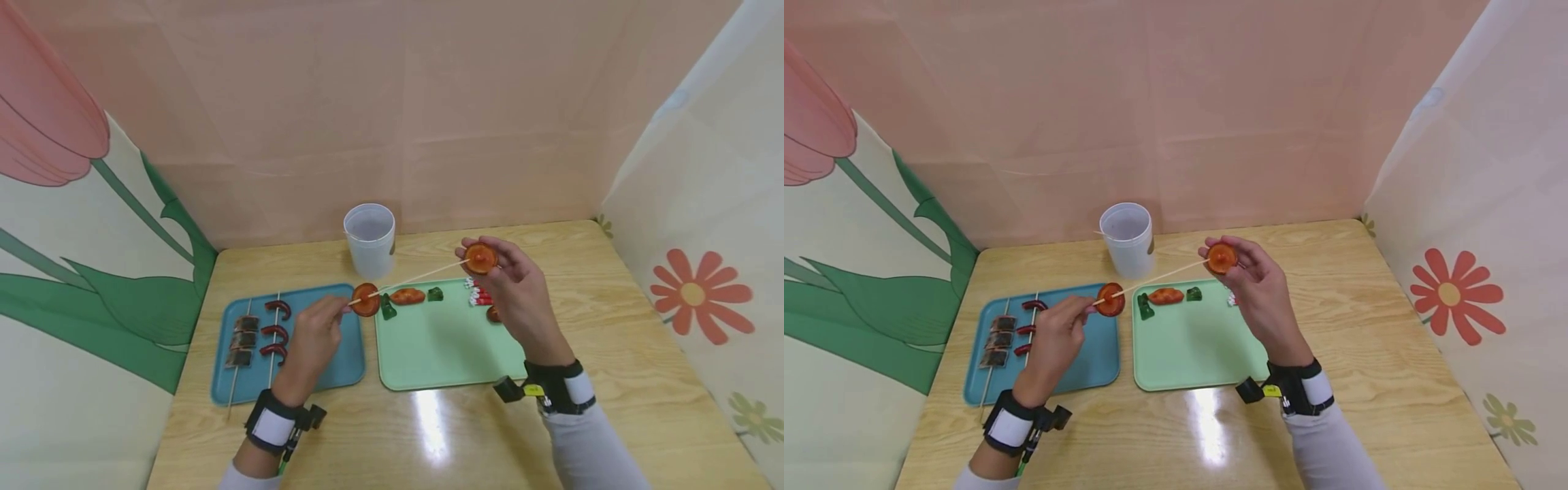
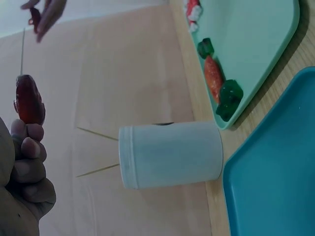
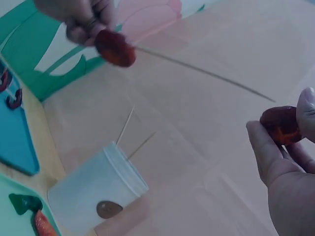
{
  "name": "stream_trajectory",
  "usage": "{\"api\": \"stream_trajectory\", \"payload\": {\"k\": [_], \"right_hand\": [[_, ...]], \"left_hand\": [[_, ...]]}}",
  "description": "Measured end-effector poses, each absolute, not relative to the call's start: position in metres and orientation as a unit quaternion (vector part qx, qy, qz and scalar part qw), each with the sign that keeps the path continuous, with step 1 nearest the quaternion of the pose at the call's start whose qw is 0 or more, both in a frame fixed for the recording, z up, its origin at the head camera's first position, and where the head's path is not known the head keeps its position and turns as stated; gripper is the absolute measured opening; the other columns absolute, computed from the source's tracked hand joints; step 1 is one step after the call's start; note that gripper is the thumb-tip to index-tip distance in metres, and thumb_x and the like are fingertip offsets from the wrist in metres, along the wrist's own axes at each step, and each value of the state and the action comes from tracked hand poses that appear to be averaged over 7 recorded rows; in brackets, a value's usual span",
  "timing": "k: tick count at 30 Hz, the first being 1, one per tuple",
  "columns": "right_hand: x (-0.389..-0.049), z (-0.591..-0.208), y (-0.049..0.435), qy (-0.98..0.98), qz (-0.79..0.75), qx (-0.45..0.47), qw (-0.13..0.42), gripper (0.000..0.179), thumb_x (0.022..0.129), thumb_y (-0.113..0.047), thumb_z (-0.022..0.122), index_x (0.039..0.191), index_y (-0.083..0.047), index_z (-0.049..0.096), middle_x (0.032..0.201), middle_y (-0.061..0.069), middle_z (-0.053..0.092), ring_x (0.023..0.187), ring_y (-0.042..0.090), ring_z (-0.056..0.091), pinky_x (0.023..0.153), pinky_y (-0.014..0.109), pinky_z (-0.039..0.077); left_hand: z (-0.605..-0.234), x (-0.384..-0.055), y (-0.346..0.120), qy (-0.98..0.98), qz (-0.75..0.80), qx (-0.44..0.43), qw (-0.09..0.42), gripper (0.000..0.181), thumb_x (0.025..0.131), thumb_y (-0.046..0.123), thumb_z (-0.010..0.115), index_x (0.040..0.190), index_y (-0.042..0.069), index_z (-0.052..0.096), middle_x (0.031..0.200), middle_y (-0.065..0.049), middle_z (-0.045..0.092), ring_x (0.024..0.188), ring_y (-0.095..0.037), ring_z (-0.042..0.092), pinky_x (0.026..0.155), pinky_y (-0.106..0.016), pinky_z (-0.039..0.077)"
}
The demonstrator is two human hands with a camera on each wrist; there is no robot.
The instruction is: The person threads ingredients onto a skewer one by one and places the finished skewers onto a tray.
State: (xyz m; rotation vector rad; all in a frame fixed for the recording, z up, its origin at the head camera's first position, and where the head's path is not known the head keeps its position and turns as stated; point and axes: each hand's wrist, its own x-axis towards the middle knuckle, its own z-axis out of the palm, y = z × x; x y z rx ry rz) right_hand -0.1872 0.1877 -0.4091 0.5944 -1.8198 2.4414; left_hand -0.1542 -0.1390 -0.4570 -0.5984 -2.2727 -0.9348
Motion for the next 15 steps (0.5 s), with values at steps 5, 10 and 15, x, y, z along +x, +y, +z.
{"api": "stream_trajectory", "payload": {"k": [5, 10, 15], "right_hand": [[-0.187, -0.404, 0.179, -0.552, 0.803, 0.221, 0.026, 0.048, 0.103, -0.003, 0.053, 0.148, 0.008, 0.038, 0.150, 0.024, 0.051, 0.136, 0.031, 0.058, 0.112, 0.039, 0.047], [-0.188, -0.402, 0.170, -0.537, 0.809, 0.237, 0.029, 0.047, 0.102, 0.004, 0.053, 0.145, 0.009, 0.038, 0.146, 0.024, 0.053, 0.136, 0.031, 0.058, 0.113, 0.038, 0.046], [-0.188, -0.402, 0.164, -0.538, 0.810, 0.232, 0.031, 0.046, 0.098, 0.005, 0.059, 0.141, 0.005, 0.044, 0.144, 0.022, 0.055, 0.136, 0.030, 0.058, 0.112, 0.037, 0.047]], "left_hand": [[-0.459, -0.154, -0.138, -0.855, -0.358, -0.228, 0.297, 0.014, 0.090, -0.011, 0.069, 0.096, -0.001, 0.076, 0.090, -0.013, 0.076, 0.085, -0.024, 0.077, 0.072, -0.027, 0.064], [-0.459, -0.154, -0.138, -0.858, -0.352, -0.227, 0.298, 0.012, 0.090, -0.008, 0.070, 0.097, 0.000, 0.075, 0.089, -0.013, 0.076, 0.085, -0.024, 0.077, 0.072, -0.026, 0.063], [-0.456, -0.154, -0.136, -0.862, -0.350, -0.221, 0.291, 0.011, 0.091, -0.006, 0.071, 0.100, 0.000, 0.076, 0.091, -0.013, 0.076, 0.083, -0.022, 0.076, 0.070, -0.026, 0.063]]}}
